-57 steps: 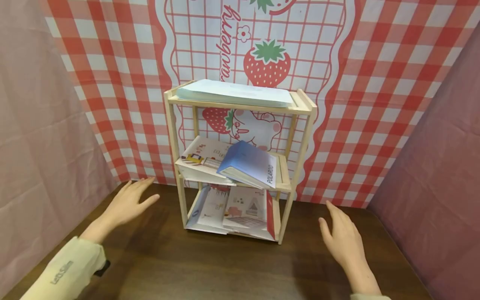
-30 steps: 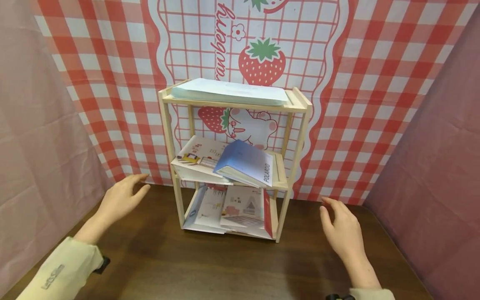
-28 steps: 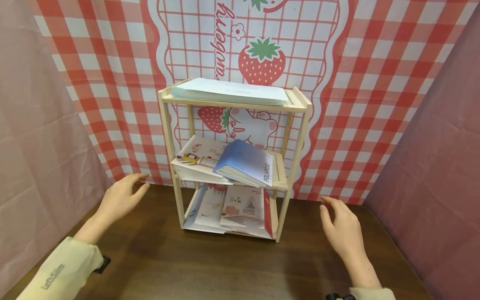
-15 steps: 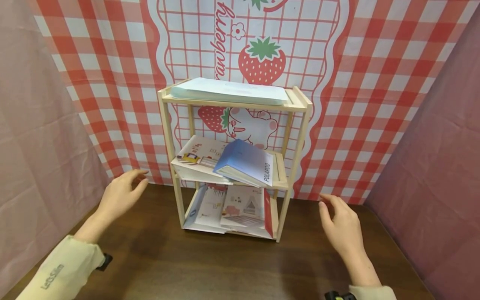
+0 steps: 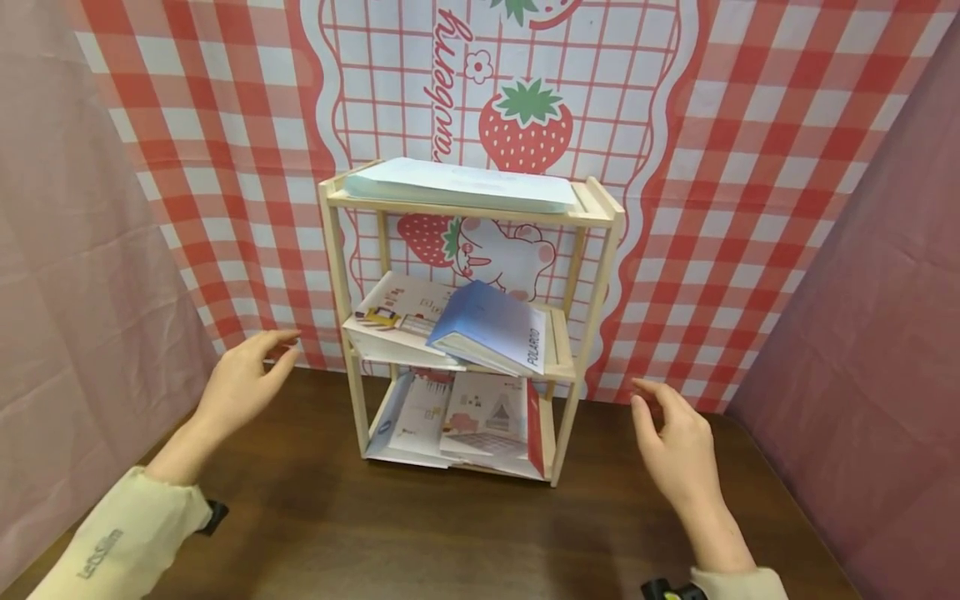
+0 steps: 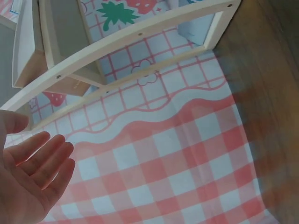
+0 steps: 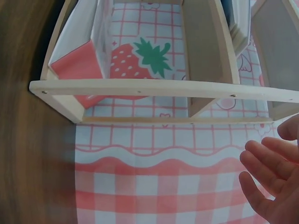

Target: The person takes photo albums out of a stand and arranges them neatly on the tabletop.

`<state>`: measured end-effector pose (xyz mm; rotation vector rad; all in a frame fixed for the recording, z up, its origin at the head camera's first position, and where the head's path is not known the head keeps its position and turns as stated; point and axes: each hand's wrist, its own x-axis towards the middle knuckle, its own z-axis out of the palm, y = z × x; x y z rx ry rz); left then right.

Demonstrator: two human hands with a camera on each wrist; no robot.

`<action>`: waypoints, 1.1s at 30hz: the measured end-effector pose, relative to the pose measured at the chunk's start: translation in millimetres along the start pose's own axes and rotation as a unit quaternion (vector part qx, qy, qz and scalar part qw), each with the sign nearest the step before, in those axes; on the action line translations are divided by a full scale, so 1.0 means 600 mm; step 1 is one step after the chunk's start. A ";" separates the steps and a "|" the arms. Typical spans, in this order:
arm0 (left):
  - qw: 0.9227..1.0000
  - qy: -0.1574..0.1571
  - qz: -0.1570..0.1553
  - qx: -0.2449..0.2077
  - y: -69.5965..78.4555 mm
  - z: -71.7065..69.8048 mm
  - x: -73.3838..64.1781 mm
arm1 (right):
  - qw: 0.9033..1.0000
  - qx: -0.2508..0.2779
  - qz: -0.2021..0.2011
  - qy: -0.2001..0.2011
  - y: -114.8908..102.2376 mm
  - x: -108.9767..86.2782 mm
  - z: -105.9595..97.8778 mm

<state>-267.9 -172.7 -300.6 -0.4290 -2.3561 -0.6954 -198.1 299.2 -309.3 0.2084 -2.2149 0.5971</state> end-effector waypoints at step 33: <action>0.998 0.047 0.020 -0.043 0.055 -0.022 0.021 | 0.999 0.029 -0.008 0.016 -0.035 0.017 -0.007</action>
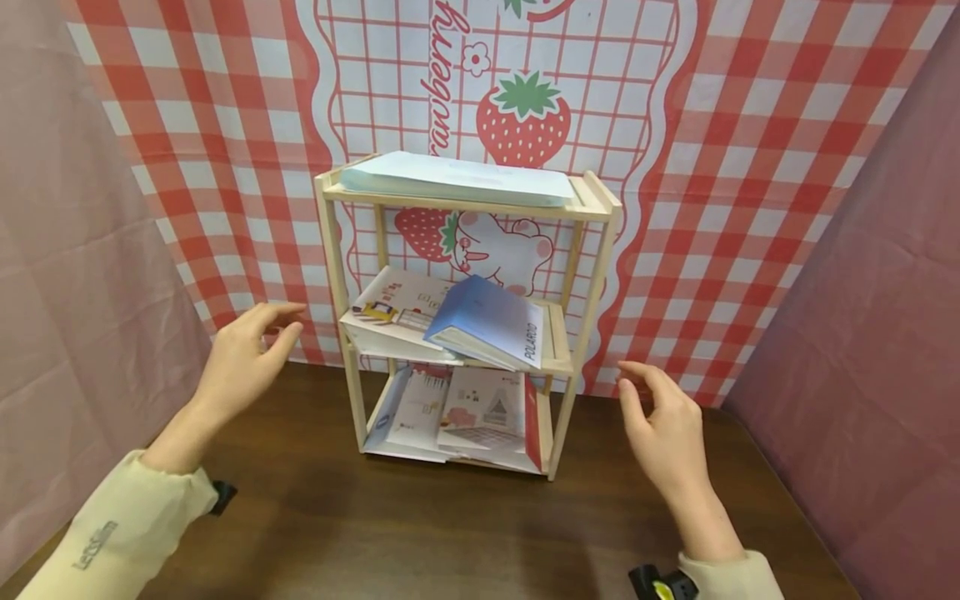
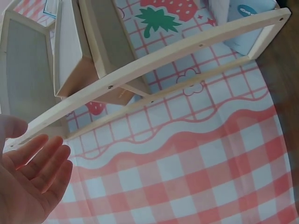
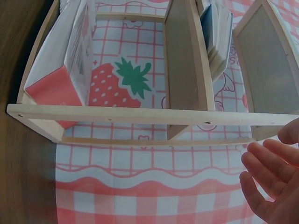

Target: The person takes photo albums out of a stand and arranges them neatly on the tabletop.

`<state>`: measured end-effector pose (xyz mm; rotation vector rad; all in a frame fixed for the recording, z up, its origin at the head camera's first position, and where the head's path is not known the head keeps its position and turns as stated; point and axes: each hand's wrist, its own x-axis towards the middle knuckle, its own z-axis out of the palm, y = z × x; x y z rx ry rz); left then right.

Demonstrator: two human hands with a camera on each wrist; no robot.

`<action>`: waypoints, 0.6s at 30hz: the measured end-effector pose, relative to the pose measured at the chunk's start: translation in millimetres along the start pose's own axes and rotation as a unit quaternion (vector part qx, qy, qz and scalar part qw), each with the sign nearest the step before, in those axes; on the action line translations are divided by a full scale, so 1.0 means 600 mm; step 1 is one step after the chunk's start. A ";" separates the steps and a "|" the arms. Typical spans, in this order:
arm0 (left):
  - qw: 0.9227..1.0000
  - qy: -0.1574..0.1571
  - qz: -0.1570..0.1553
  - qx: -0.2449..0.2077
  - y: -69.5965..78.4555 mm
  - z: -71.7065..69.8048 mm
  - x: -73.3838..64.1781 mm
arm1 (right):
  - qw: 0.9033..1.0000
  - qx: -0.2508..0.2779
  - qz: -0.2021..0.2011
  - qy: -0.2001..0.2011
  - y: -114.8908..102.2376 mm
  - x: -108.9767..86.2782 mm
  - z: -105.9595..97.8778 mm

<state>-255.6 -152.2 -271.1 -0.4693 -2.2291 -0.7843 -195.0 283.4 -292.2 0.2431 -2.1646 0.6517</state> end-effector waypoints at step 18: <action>0.999 0.020 0.011 -0.041 0.016 0.003 0.014 | 1.000 0.016 0.003 0.003 -0.012 0.009 0.010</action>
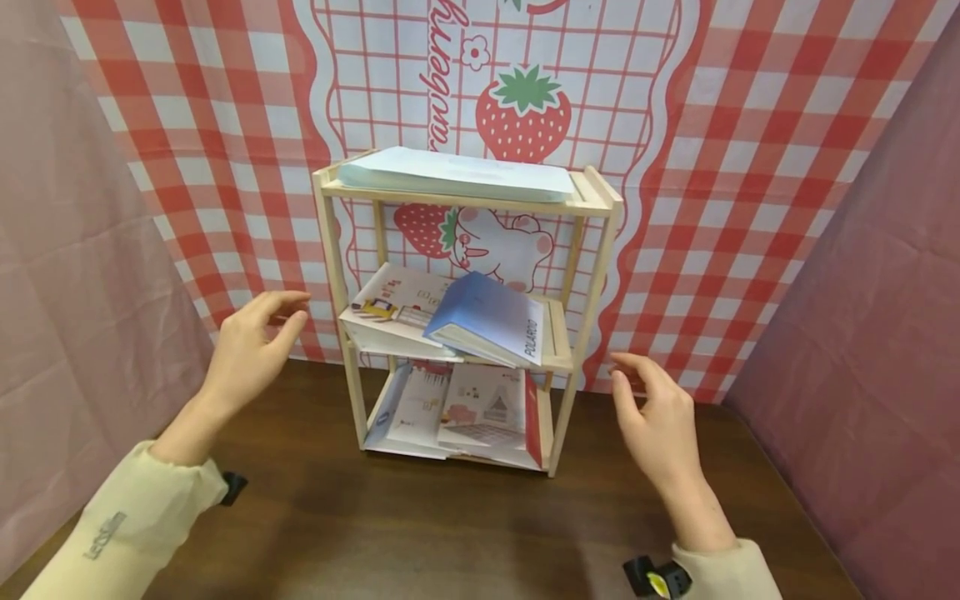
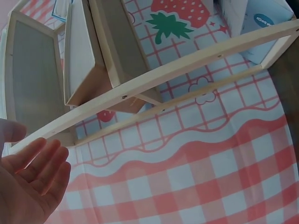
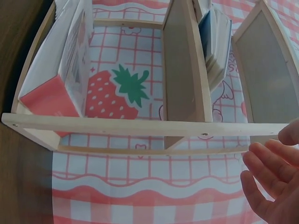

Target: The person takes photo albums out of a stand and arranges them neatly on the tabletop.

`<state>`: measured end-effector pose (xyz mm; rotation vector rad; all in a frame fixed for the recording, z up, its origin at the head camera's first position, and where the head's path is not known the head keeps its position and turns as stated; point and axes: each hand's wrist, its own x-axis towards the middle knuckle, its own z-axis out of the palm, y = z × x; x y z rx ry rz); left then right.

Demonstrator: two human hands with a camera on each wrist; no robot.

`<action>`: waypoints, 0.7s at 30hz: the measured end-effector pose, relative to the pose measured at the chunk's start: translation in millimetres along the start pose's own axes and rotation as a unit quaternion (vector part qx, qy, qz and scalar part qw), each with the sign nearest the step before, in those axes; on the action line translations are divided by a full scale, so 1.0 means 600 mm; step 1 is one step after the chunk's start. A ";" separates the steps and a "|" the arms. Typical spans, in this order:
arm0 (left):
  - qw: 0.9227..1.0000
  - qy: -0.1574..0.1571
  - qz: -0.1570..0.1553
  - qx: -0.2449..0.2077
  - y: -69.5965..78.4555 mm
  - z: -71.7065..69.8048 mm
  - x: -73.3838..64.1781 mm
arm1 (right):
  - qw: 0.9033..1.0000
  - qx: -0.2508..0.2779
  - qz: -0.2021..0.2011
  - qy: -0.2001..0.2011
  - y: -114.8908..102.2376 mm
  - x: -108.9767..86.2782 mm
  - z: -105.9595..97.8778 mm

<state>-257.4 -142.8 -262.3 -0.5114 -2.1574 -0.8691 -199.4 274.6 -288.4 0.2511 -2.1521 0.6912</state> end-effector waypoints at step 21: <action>0.998 0.050 0.001 -0.033 0.021 0.002 0.019 | 1.000 0.026 0.004 -0.001 -0.036 0.037 -0.001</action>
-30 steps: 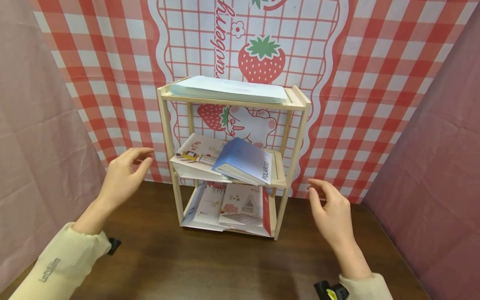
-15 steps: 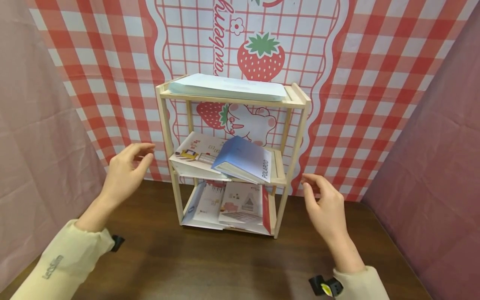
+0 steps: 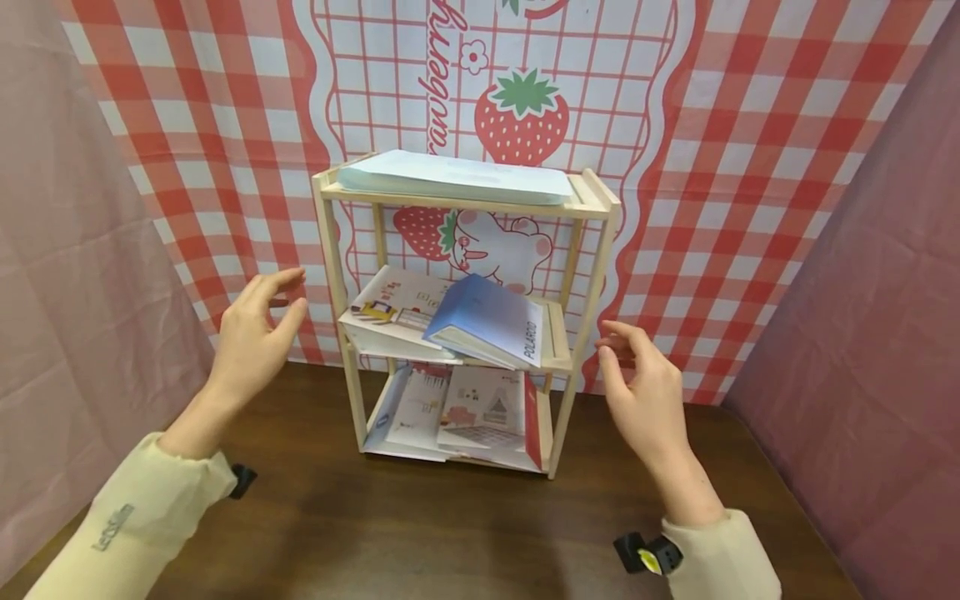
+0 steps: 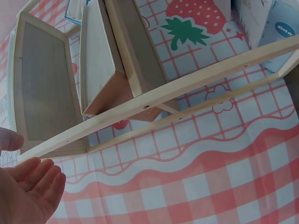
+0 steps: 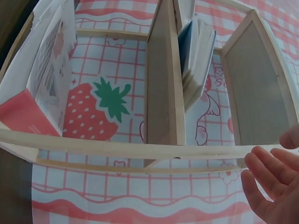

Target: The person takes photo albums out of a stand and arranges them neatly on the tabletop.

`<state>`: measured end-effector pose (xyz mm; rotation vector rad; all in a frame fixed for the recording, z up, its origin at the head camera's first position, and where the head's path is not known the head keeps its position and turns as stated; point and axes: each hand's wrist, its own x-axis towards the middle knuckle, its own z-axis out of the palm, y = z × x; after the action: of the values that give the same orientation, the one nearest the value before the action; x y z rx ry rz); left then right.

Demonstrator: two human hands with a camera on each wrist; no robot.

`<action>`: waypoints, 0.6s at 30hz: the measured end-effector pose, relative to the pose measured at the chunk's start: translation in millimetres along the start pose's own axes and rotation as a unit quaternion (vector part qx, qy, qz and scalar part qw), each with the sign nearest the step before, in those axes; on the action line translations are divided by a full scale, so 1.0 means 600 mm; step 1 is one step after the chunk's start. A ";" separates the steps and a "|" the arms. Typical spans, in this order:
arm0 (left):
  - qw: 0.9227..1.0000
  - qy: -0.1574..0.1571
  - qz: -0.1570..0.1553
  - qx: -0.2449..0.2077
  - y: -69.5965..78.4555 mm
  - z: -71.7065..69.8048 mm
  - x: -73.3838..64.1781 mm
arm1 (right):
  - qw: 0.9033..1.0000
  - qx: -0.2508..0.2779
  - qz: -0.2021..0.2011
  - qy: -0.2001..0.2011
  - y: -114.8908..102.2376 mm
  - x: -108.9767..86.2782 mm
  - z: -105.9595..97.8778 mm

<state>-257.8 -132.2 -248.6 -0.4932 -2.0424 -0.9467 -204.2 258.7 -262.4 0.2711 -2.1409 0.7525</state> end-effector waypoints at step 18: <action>1.000 0.017 0.009 -0.021 0.013 0.003 0.014 | 0.999 0.023 -0.016 0.021 -0.011 0.005 0.010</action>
<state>-259.0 -125.4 -239.1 -0.5139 -1.9872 -0.9832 -207.2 250.2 -260.2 0.3098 -2.0771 0.7842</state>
